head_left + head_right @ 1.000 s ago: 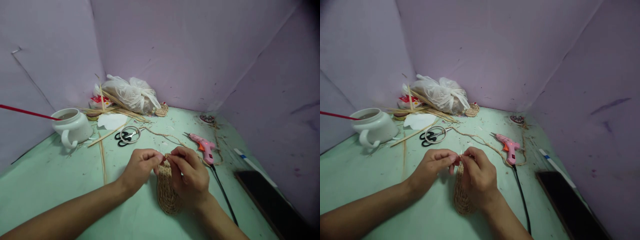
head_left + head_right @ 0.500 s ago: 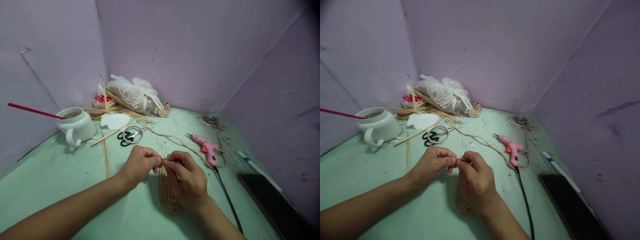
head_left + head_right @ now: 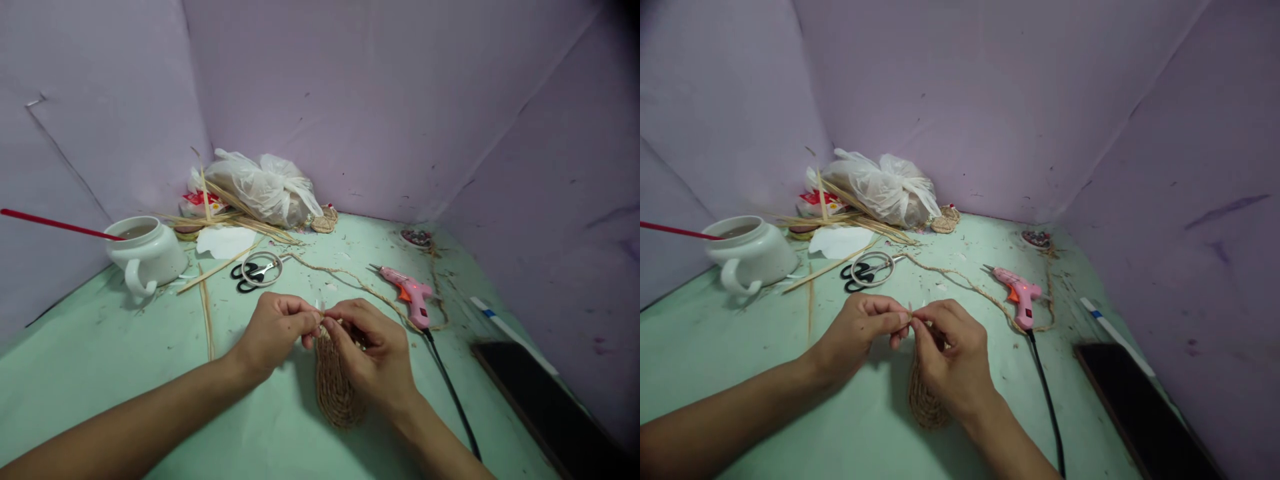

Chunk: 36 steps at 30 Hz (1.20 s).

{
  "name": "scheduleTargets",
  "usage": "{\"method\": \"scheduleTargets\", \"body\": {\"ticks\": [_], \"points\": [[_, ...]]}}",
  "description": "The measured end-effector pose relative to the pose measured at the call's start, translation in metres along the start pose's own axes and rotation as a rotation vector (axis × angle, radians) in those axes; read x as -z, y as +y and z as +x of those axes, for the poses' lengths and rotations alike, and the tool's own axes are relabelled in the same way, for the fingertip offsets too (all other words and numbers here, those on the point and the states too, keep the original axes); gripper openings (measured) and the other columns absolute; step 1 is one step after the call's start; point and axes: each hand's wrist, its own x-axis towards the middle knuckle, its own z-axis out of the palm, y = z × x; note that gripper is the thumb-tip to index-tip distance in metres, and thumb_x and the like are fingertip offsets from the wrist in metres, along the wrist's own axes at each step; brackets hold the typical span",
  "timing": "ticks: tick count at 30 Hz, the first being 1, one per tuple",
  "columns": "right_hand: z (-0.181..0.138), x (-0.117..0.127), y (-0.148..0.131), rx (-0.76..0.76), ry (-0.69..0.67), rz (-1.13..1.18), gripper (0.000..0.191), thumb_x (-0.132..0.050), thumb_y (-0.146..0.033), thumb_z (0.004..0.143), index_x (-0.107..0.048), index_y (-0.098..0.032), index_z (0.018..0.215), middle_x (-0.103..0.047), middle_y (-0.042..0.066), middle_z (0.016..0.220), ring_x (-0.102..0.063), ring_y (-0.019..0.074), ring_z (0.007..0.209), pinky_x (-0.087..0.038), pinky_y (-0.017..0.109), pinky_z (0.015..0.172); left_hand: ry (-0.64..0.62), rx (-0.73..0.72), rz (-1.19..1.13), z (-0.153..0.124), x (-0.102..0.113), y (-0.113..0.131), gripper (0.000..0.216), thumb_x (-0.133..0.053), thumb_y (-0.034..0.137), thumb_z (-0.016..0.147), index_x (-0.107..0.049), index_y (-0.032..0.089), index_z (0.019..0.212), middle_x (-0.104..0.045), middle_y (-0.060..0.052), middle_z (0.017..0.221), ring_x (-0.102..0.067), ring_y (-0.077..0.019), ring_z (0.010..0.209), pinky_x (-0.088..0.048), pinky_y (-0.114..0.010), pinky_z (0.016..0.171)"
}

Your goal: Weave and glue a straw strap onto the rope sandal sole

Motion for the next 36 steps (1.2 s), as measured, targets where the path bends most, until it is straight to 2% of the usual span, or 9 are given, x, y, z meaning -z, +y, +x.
{"method": "scheduleTargets", "body": {"ticks": [5, 9, 15, 21, 24, 30, 36], "points": [[0.002, 0.001, 0.001, -0.044, -0.037, 0.000, 0.009, -0.056, -0.014, 0.078, -0.064, -0.016, 0.074, -0.062, 0.003, 0.066, -0.055, 0.0125, 0.055, -0.042, 0.025, 0.048, -0.071, -0.001, -0.016, 0.002, 0.003, 0.002, 0.015, -0.060, 0.023, 0.058, -0.064, 0.012, 0.049, -0.058, -0.001, 0.046, -0.048, -0.0095, 0.045, -0.038, -0.024, 0.053], [0.000, 0.001, 0.001, -0.001, -0.044, -0.013, 0.009, -0.057, -0.013, 0.077, -0.064, -0.016, 0.075, -0.063, 0.003, 0.066, -0.056, 0.0126, 0.057, -0.043, 0.024, 0.049, -0.041, 0.016, 0.017, 0.004, 0.004, 0.001, 0.016, -0.060, 0.023, 0.058, -0.062, 0.011, 0.047, -0.055, 0.000, 0.042, -0.047, -0.0087, 0.043, -0.037, -0.023, 0.052], [-0.002, -0.001, 0.000, 0.071, -0.029, -0.031, 0.012, -0.055, -0.010, 0.077, -0.064, -0.017, 0.077, -0.063, 0.003, 0.068, -0.056, 0.0120, 0.058, -0.044, 0.023, 0.052, -0.010, 0.137, -0.086, 0.003, 0.001, 0.001, 0.009, -0.059, 0.018, 0.051, -0.062, 0.010, 0.050, -0.057, 0.000, 0.045, -0.048, -0.0087, 0.041, -0.037, -0.021, 0.047], [-0.004, -0.002, 0.000, -0.051, -0.001, -0.008, 0.011, -0.056, -0.016, 0.077, -0.065, -0.014, 0.083, -0.062, 0.003, 0.064, -0.054, 0.0114, 0.053, -0.043, 0.022, 0.048, -0.029, 0.072, 0.130, 0.000, 0.001, 0.009, 0.011, -0.057, 0.019, 0.057, -0.062, 0.010, 0.052, -0.055, 0.001, 0.043, -0.047, -0.0078, 0.042, -0.036, -0.020, 0.048], [-0.004, -0.002, -0.001, -0.112, -0.019, 0.034, 0.012, -0.055, -0.017, 0.077, -0.067, -0.014, 0.077, -0.063, 0.003, 0.063, -0.055, 0.0113, 0.053, -0.043, 0.022, 0.048, -0.055, 0.033, 0.210, -0.001, 0.002, 0.012, 0.014, -0.055, 0.020, 0.059, -0.061, 0.011, 0.051, -0.054, 0.001, 0.043, -0.047, -0.0080, 0.044, -0.036, -0.020, 0.048], [-0.001, -0.002, -0.004, -0.334, -0.048, 0.191, 0.010, -0.058, -0.022, 0.074, -0.065, -0.015, 0.070, -0.062, 0.001, 0.057, -0.053, 0.0104, 0.049, -0.042, 0.020, 0.046, -0.109, 0.010, 0.213, -0.001, 0.004, 0.011, 0.015, -0.056, 0.022, 0.060, -0.063, 0.011, 0.053, -0.056, 0.000, 0.045, -0.047, -0.0088, 0.047, -0.036, -0.021, 0.050], [0.001, -0.002, -0.001, -0.468, -0.097, 0.292, 0.012, -0.059, -0.026, 0.073, -0.063, -0.015, 0.070, -0.058, -0.002, 0.053, -0.049, 0.0093, 0.046, -0.039, 0.020, 0.044, -0.066, 0.064, 0.275, -0.001, 0.004, 0.009, 0.013, -0.057, 0.023, 0.060, -0.061, 0.011, 0.055, -0.053, 0.002, 0.044, -0.044, -0.0081, 0.044, -0.033, -0.020, 0.046]]}}
